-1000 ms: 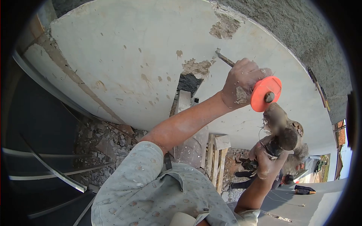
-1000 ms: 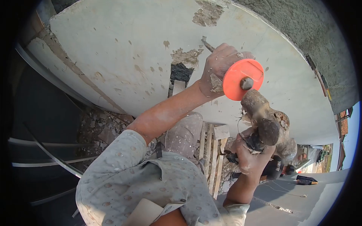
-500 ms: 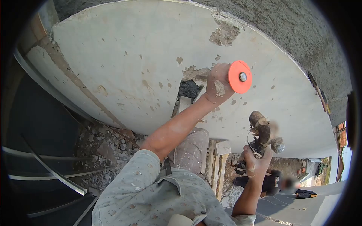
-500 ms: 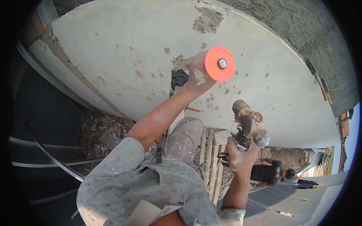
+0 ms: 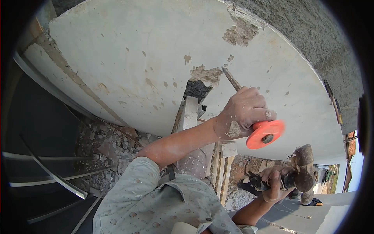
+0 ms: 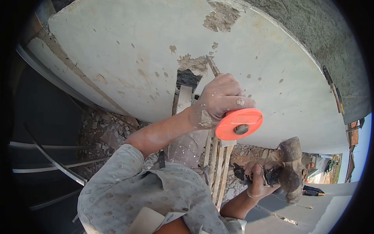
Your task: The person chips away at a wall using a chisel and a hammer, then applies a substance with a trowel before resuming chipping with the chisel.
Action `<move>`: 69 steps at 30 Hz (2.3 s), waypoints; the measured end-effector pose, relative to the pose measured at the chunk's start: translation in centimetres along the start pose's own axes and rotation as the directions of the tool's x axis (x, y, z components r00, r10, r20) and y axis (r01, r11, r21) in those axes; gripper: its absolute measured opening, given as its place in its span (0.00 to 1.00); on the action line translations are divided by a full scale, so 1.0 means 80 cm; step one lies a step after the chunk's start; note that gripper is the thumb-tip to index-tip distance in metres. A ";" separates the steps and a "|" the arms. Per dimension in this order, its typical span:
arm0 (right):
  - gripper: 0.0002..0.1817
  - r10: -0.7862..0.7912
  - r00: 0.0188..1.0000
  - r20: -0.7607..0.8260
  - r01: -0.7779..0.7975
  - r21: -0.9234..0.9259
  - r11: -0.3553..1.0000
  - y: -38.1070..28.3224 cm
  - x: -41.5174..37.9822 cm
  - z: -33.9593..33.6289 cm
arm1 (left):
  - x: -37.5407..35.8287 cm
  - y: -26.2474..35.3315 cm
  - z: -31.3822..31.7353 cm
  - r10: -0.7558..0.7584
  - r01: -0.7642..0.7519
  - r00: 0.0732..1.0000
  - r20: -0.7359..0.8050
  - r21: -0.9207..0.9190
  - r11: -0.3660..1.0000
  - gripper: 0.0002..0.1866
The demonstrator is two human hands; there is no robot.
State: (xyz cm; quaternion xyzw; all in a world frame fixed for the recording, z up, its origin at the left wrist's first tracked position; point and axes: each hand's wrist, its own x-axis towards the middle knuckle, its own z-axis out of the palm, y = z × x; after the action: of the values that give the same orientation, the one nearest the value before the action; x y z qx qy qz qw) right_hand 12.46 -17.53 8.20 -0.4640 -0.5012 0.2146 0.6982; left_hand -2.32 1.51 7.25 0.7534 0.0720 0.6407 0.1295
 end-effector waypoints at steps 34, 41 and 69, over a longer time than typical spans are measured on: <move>0.07 -0.502 0.864 -0.040 0.501 -0.032 0.865 -0.010 -0.021 0.067 | 0.006 -0.034 0.008 0.138 -0.136 0.981 0.135 -0.025 0.990 0.15; 0.14 0.077 0.997 -0.023 -0.080 -0.352 0.933 0.024 -0.028 0.021 | -0.020 -0.063 -0.001 0.020 -0.021 0.996 0.091 0.008 1.000 0.13; 0.28 0.737 0.521 0.431 0.059 -0.879 0.472 0.261 -0.159 0.010 | -0.002 0.144 -0.149 0.015 0.397 0.912 0.409 -0.876 -0.274 0.04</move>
State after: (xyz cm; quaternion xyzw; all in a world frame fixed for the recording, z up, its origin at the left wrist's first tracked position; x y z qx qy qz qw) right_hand 10.06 -16.98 -16.15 -0.6867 -0.6659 0.2891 0.0382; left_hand -14.72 -8.35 12.12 0.4146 -0.3530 0.3124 0.7784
